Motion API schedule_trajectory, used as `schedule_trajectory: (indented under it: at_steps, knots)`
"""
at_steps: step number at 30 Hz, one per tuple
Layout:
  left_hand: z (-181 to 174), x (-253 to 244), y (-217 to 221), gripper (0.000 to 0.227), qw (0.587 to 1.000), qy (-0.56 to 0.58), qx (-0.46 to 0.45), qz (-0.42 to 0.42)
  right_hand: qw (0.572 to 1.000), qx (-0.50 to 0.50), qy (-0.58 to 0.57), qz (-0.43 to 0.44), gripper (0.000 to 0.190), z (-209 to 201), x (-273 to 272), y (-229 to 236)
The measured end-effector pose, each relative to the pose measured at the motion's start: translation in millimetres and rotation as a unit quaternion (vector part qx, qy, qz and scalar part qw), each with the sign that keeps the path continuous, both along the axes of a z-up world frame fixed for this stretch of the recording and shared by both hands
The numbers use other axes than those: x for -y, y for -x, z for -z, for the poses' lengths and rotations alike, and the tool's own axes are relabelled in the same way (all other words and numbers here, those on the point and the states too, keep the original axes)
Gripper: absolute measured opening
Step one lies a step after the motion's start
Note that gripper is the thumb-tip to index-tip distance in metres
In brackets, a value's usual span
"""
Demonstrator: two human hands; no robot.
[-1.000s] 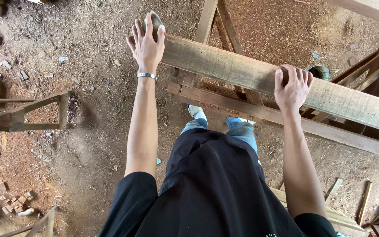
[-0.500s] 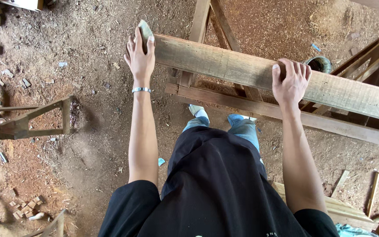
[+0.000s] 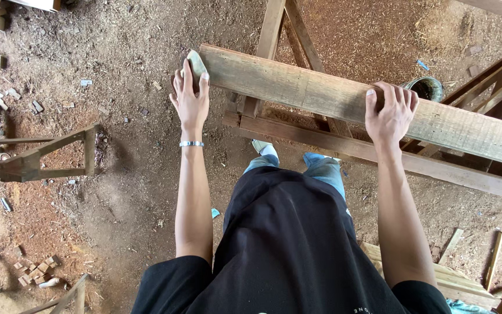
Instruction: The person sands a long wooden beam by hand with sandpaper, rubbing the surface repeatedly in a back-and-forth motion.
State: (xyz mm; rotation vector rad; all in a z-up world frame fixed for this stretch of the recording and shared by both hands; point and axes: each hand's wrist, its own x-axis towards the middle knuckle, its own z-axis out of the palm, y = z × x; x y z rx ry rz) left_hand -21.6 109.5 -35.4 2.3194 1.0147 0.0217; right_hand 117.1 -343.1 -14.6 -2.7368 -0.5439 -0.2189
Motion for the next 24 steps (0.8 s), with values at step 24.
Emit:
schedule_trajectory:
  at_steps: [24]
  knots:
    - [25,-48,-73,0.071,1.0,-0.023,0.016,-0.005,1.0,-0.005,0.005,0.004,0.033,6,2,-3]
